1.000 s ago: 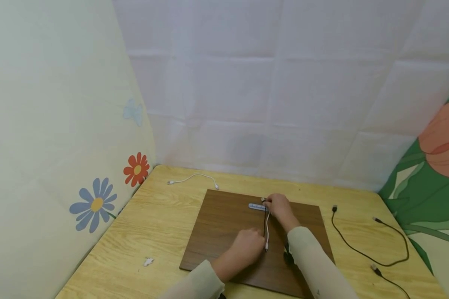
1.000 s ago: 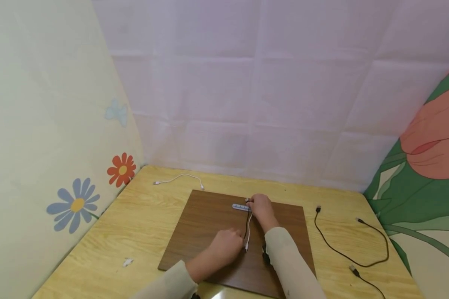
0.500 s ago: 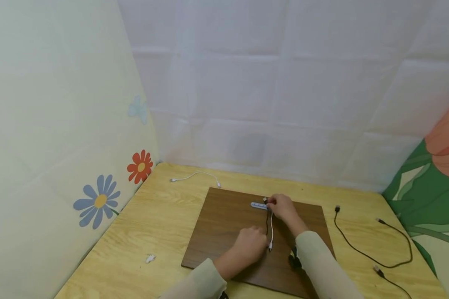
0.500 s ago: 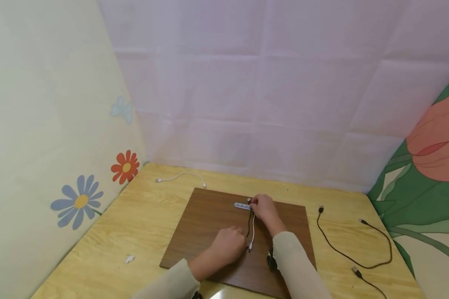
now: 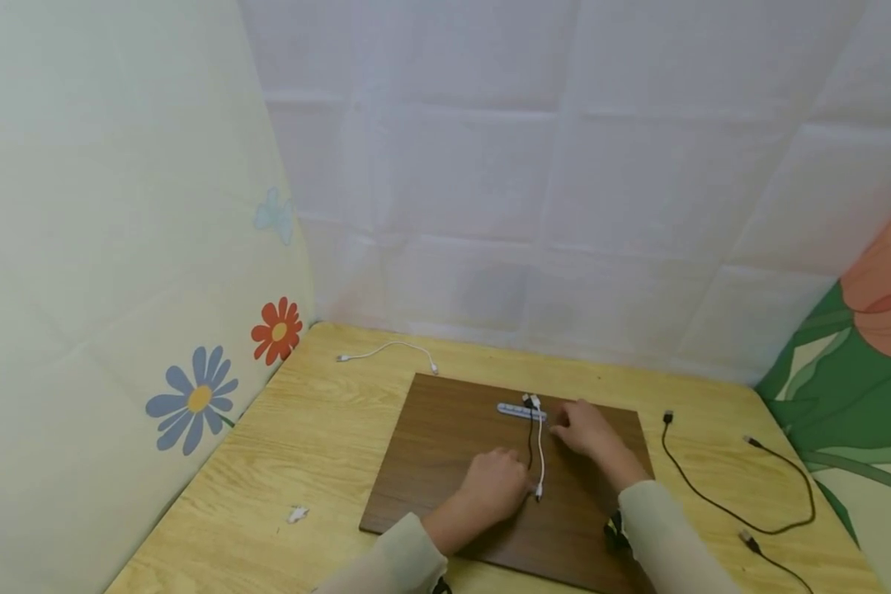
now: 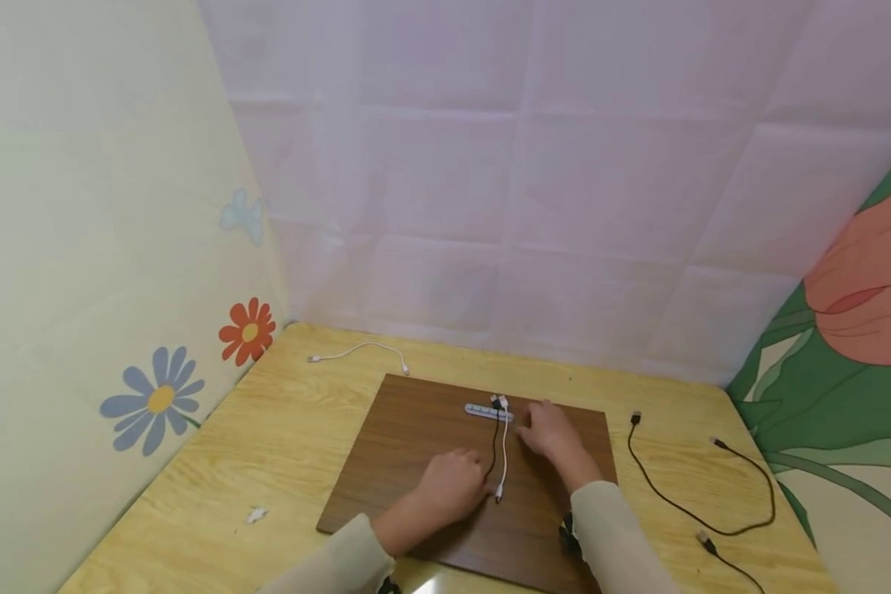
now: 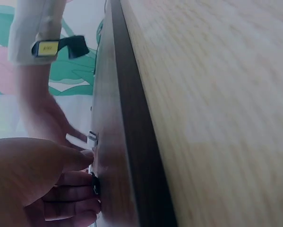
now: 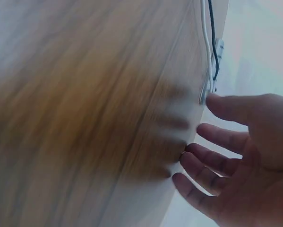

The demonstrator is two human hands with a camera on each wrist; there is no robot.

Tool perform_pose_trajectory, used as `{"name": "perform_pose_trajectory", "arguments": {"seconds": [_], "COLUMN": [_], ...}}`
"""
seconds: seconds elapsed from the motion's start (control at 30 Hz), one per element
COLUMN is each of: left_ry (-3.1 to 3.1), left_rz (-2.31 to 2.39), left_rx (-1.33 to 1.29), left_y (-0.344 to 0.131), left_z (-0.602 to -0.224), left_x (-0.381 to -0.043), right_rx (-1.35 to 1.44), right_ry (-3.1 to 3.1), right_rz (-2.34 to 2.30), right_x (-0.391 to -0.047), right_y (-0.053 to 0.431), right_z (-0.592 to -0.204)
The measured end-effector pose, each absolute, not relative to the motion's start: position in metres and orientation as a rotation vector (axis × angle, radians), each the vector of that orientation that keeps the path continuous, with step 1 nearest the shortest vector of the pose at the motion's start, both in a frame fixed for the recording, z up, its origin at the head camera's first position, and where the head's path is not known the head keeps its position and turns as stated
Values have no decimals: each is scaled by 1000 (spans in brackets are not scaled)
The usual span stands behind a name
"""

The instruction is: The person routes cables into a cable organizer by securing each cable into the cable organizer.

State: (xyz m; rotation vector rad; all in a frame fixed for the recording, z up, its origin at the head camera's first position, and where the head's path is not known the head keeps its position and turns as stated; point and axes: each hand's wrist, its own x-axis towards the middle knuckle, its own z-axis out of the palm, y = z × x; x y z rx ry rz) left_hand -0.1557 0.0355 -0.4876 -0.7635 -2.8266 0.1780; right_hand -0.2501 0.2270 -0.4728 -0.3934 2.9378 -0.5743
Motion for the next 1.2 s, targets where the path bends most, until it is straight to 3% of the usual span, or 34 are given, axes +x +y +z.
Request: {"name": "perform_pose_trajectory", "arguments": {"seconds": [0.23, 0.67, 1.2], "left_ry": [-2870, -3004, -3008], "left_rz": [160, -85, 3], "left_rx": [-768, -773, -642], "left_y": [31, -1, -53], "left_z": [-482, -478, -469], "left_x": [-153, -171, -205], "right_rx": [-534, -472, -440], "right_ry": [2883, 2746, 2734], "right_rz": [-464, -481, -461], "right_x": [-233, -214, -207], "right_y": [247, 259, 266], "right_z": [-474, -469, -471]}}
